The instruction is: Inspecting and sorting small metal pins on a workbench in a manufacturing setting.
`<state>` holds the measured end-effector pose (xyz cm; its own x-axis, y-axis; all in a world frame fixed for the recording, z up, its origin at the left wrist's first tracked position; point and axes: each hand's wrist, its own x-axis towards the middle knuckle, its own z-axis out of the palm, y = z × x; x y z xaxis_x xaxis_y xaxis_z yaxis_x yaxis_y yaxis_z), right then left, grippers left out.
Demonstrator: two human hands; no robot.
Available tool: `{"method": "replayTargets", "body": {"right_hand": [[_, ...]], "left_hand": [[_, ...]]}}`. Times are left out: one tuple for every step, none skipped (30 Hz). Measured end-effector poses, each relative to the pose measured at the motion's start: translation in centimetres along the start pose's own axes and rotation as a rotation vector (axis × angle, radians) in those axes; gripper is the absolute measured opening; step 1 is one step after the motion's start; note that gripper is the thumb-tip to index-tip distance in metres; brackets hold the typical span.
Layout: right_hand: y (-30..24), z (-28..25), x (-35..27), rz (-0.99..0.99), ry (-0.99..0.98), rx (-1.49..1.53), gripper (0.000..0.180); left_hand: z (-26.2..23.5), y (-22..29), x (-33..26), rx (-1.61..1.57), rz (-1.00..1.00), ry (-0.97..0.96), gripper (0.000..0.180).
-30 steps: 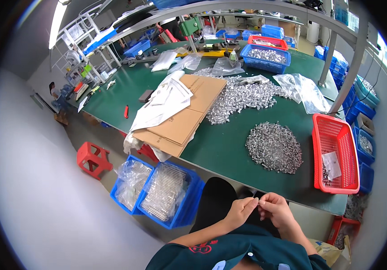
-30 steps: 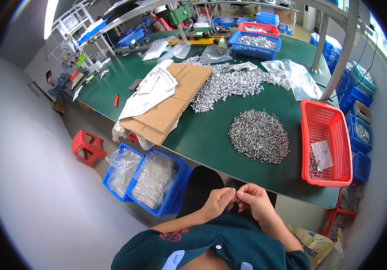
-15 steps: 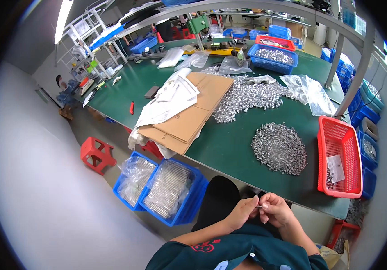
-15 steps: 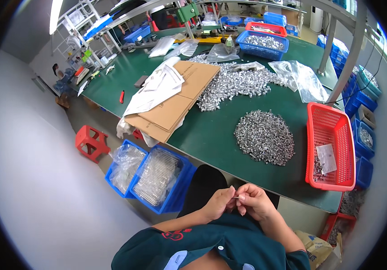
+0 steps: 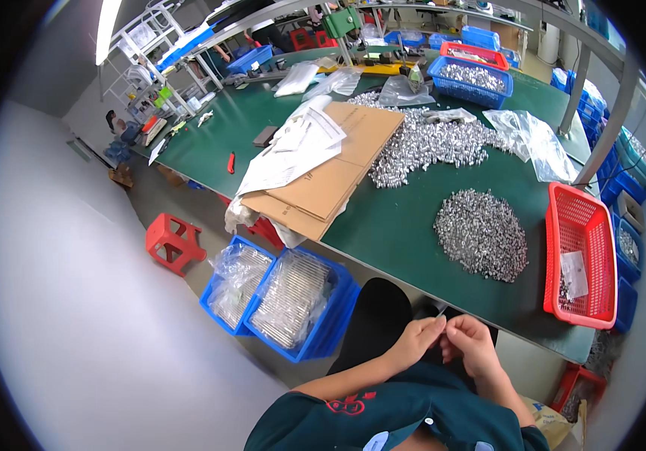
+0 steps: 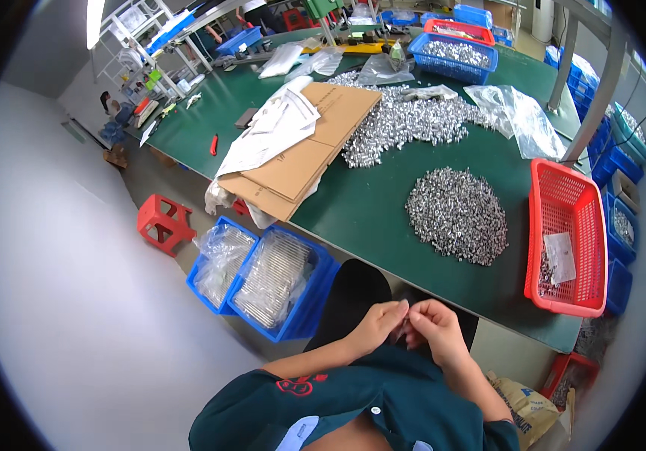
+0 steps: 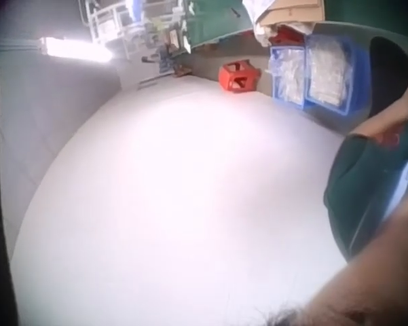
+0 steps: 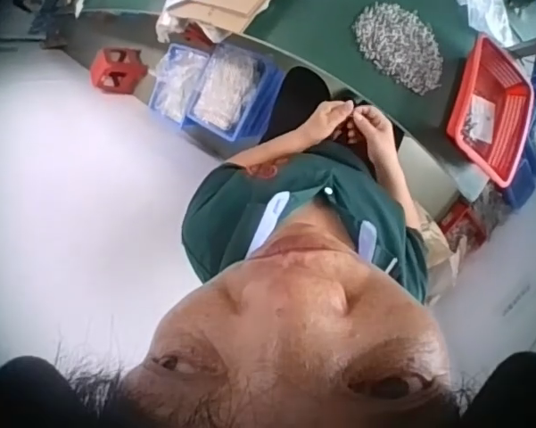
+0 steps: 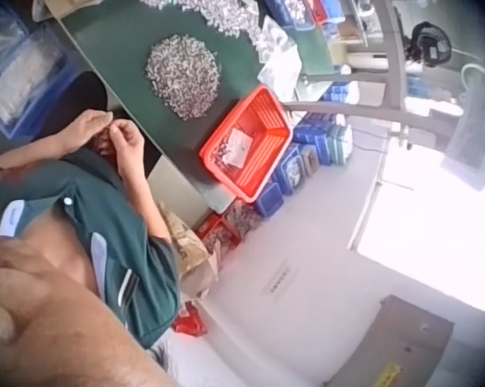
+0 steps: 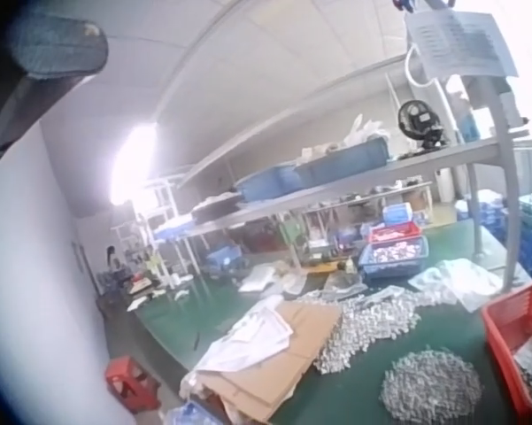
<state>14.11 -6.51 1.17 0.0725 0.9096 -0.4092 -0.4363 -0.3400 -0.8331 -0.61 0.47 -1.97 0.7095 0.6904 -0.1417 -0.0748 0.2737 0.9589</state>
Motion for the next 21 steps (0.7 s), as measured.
{"method": "replayTargets", "body": {"right_hand": [[0.2,0.3,0.2,-0.096,0.065,-0.104,0.013],[-0.2,0.8,0.3,-0.173,0.107,-0.23,0.011],[-0.7,1.2,0.5,-0.236,0.149,-0.364,0.008],[-0.8,1.0,0.9,-0.379,0.132,-0.531,0.007],[-1.2,1.2,1.0,-0.369,0.112,-0.463,0.006],[-1.2,1.1,1.3,-0.386,0.089,-0.424,0.005],[-1.1,1.2,1.7,-0.344,0.085,-0.303,0.005],[-0.4,0.6,2.5,-0.296,0.087,-0.181,0.007],[-0.7,0.8,2.7,-0.221,0.053,0.011,0.009],[-0.7,0.7,3.0,-0.1,0.063,0.162,0.01],[-0.3,0.2,2.8,-0.045,0.036,0.256,0.01],[0.1,-0.1,2.8,0.003,0.0,0.351,0.01],[0.6,-0.2,2.7,0.021,-0.006,0.416,0.01],[1.0,-0.4,2.8,0.021,0.011,0.424,0.01],[1.3,-0.5,2.9,0.045,-0.033,0.541,0.01],[1.6,-0.6,2.9,0.066,-0.08,0.658,0.009],[1.8,-0.7,2.8,0.095,-0.083,0.685,0.01],[2.0,-0.5,2.7,0.098,-0.078,0.685,0.01],[2.0,-0.3,2.6,0.124,-0.073,0.7,0.011],[2.0,-0.2,2.5,0.149,-0.068,0.714,0.012],[1.8,-0.1,2.3,0.151,-0.067,0.716,0.012]], "left_hand": [[0.1,0.5,0.3,-0.036,-0.03,0.002,0.042],[0.0,-0.1,0.8,-0.054,-0.054,0.046,0.042],[-0.3,-0.4,1.2,-0.036,-0.031,0.081,0.042],[-0.9,-0.5,1.4,-0.064,-0.073,0.107,0.041],[-1.0,0.0,1.7,0.002,0.031,0.12,0.039],[-1.0,0.8,1.8,0.025,0.067,0.13,0.037],[-1.3,1.8,1.6,-0.019,0.024,0.078,0.032],[-1.4,2.4,1.7,-0.033,0.034,0.073,0.027],[-1.2,2.6,1.8,-0.064,0.1,0.1,0.02],[-1.3,2.3,2.1,-0.128,0.129,0.093,0.017],[-1.0,2.1,2.0,-0.143,0.127,0.118,0.016],[-0.8,1.9,1.8,-0.188,0.141,0.128,0.014],[-0.5,1.8,1.8,-0.241,0.155,0.106,0.015],[-0.3,1.8,2.0,-0.294,0.172,0.086,0.017],[-0.2,1.4,2.0,-0.321,0.167,0.082,0.019],[-0.1,1.1,1.9,-0.325,0.16,0.079,0.019],[-0.1,1.0,1.9,-0.35,0.116,0.088,0.018],[-0.1,0.8,1.8,-0.375,0.072,0.101,0.017],[-0.3,0.3,1.7,-0.356,0.081,0.115,0.018],[-0.4,0.1,1.7,-0.358,0.08,0.115,0.018],[-0.5,0.1,1.7,-0.399,0.04,0.142,0.019]]}}
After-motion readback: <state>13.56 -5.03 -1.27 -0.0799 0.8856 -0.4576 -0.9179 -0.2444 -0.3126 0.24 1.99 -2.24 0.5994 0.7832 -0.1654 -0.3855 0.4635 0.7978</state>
